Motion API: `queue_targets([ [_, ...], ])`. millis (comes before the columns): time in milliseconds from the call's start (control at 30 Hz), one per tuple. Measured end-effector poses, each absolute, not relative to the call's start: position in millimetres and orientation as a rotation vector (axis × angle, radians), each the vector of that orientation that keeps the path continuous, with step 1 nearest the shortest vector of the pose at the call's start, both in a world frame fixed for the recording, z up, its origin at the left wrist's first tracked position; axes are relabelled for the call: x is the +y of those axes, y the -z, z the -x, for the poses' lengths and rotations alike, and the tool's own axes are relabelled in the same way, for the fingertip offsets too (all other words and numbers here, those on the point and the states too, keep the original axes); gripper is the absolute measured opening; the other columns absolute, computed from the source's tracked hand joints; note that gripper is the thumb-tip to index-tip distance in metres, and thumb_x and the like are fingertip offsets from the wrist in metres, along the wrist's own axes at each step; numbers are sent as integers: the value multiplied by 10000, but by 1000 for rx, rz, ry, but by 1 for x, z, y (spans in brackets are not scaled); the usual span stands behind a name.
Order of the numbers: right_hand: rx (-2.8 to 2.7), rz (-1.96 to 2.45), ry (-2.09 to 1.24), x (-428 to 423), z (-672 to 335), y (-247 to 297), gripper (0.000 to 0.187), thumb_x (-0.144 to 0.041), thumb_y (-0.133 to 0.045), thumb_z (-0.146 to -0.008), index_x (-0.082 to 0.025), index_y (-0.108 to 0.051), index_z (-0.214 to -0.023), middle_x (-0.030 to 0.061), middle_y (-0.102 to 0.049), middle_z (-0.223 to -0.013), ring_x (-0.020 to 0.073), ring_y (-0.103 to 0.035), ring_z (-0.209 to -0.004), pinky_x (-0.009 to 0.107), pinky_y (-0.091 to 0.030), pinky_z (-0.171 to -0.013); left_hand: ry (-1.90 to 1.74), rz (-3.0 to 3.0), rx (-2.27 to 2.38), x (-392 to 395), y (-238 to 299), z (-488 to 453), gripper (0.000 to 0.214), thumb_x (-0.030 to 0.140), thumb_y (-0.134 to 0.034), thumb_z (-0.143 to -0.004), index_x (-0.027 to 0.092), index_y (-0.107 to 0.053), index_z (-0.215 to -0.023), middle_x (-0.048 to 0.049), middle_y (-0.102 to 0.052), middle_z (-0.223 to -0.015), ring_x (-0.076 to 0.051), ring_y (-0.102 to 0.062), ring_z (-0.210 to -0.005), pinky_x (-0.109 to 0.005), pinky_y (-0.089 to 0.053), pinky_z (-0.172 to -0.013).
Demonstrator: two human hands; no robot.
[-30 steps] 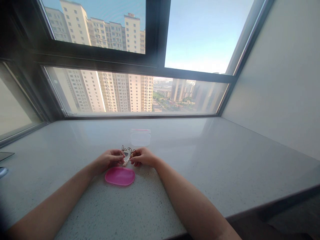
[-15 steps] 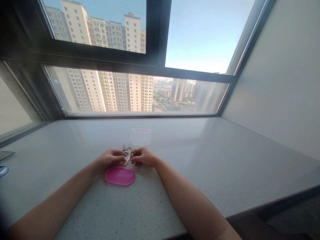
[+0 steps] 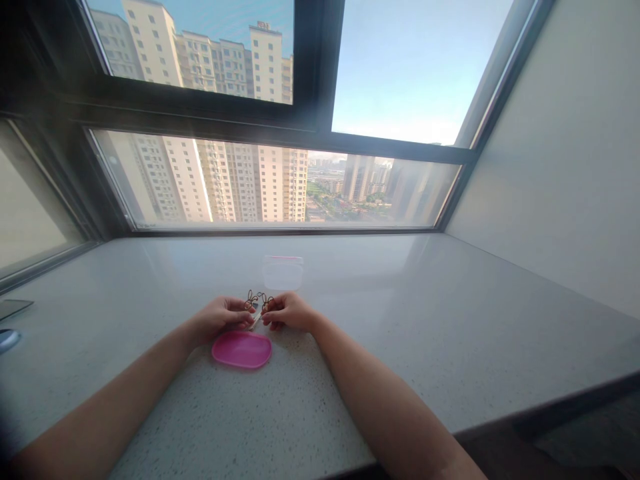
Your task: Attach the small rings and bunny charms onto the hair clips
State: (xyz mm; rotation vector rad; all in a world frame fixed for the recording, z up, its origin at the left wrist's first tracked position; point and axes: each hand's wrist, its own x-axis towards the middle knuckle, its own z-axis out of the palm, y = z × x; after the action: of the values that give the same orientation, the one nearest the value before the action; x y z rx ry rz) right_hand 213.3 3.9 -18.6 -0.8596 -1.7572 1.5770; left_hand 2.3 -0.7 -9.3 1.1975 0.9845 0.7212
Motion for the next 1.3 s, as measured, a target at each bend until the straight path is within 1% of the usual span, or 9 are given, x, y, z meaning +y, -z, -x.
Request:
queue_targets([
  [267,-1745,878,-1583,3,-214,18,400,-393,-726,-553,-103,-635,-813,34,-639,-652,124,-577,-513,230,-445,-485,-716,-1209,948,-2,8,-1,292,231,-747,-588,107,-638,-828,-71,-698,-707,-123,-630,-629,-190,-504,-608],
  [500,-1762,908,-1570,2,-213,16,420,-400,-726,-544,-100,-636,-824,31,-636,-634,122,-570,-502,230,-442,-481,-736,-1205,949,-5,6,-2,297,231,-756,-572,107,-642,-817,-70,-694,-690,-132,-625,-616,-218,-501,-613],
  [767,-1755,890,-1549,1,-212,16,388,-383,-722,-552,-101,-630,-801,31,-633,-630,118,-566,-490,231,-438,-475,-730,-1226,946,-4,6,-2,312,242,-752,-574,101,-639,-828,-76,-689,-700,-143,-627,-618,-231,-499,-601],
  [967,-1752,907,-1580,1,-212,14,381,-389,-721,-555,-100,-628,-785,34,-635,-629,114,-565,-490,226,-437,-475,-733,-1213,920,-4,7,-1,298,238,-748,-587,108,-629,-827,-66,-688,-699,-129,-625,-618,-212,-494,-601],
  [1100,-1761,886,-1614,1,-214,13,371,-386,-715,-574,-104,-624,-797,35,-637,-645,111,-563,-500,225,-440,-479,-730,-1202,896,-5,7,-1,293,230,-745,-592,106,-625,-829,-68,-686,-702,-125,-621,-605,-213,-489,-593],
  [1300,-1769,870,-1617,0,-214,12,389,-404,-710,-567,-106,-627,-803,33,-636,-665,105,-556,-503,229,-438,-488,-741,-1172,878,-6,5,0,289,236,-744,-593,102,-629,-823,-68,-676,-693,-115,-601,-568,-212,-476,-565],
])
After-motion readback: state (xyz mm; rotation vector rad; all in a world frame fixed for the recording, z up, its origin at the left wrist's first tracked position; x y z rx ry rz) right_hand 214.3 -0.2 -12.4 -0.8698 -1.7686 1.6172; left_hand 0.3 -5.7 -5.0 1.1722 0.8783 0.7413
